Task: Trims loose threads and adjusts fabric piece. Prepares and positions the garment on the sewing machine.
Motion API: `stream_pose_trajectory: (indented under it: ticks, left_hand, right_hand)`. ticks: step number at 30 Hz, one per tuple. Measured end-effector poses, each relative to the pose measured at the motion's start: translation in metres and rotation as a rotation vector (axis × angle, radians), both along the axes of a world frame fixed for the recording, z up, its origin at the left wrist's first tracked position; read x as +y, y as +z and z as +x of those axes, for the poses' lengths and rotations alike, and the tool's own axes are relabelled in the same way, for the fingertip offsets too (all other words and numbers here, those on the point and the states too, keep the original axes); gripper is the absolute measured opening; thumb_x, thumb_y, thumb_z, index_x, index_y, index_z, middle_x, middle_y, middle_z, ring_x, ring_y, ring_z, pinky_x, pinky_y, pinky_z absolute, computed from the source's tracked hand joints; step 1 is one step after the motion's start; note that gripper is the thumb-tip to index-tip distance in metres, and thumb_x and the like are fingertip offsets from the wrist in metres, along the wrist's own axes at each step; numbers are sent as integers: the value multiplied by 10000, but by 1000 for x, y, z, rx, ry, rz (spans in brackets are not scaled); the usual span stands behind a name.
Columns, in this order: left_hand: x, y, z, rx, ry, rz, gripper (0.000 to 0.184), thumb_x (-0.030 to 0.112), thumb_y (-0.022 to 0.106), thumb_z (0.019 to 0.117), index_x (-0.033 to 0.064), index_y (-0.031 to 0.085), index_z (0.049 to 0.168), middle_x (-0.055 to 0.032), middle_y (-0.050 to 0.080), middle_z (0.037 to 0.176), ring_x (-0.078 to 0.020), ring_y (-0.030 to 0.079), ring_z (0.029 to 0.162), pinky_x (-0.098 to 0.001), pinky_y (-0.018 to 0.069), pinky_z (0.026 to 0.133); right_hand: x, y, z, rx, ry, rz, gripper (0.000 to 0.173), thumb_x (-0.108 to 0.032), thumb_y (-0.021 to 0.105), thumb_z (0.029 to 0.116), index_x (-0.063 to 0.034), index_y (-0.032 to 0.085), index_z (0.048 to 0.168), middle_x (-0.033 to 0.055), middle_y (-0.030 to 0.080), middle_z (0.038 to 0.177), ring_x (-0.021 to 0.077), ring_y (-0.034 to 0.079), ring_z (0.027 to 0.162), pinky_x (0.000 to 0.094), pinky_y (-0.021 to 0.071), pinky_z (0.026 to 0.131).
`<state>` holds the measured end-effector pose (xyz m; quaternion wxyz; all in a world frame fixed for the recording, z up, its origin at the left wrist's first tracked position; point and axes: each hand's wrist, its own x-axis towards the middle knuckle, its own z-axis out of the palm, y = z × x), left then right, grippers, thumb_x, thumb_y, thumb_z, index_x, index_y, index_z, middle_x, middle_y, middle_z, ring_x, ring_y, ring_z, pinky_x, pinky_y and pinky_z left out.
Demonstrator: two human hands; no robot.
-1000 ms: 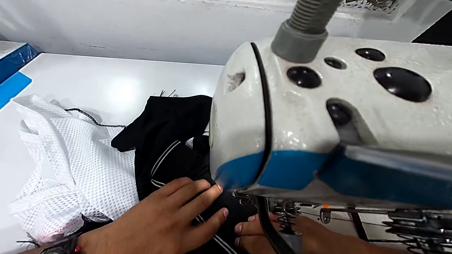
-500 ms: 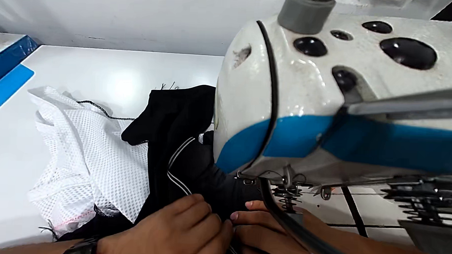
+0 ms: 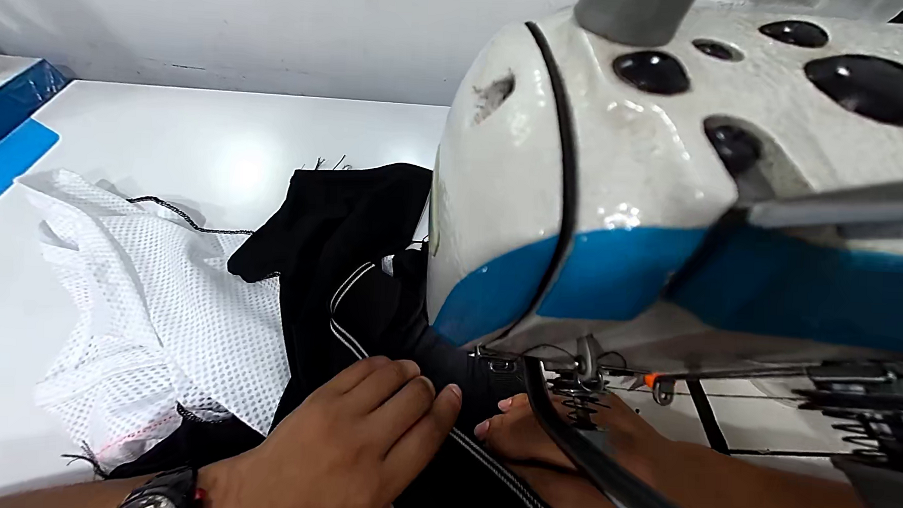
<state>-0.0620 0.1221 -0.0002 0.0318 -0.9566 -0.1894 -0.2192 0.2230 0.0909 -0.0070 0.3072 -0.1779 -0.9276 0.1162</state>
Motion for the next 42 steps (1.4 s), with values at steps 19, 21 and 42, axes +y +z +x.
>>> stream_pose_trajectory:
  ticks: [19, 21, 42]
  left_hand:
    - [12, -4, 15, -61, 10, -78, 294, 268, 523, 969, 148, 675, 1190, -3, 664, 885, -158, 641, 825, -334, 521, 766]
    - [13, -4, 10, -40, -53, -49, 308, 215, 494, 990, 147, 708, 1200, -17, 641, 920, -180, 621, 858, -359, 504, 815]
    - [21, -3, -3, 22, -148, -3, 259, 104, 434, 1049, 80, 670, 1153, -54, 679, 1306, -201, 602, 1281, -365, 450, 1119]
  right_hand:
    - [6, -2, -14, 51, -255, 7, 151, -117, 608, 993, -139, 724, 1087, 44, 759, 1031, 141, 725, 990, 277, 597, 832]
    - [1, -1, -12, -45, -189, 83, 157, -94, 557, 1033, -125, 707, 1065, 43, 750, 1063, 190, 705, 1093, 319, 580, 938]
    - [11, -3, 1, -191, -163, 27, 209, -115, 521, 1054, -128, 704, 1155, 44, 715, 1198, 194, 649, 1209, 319, 535, 1013]
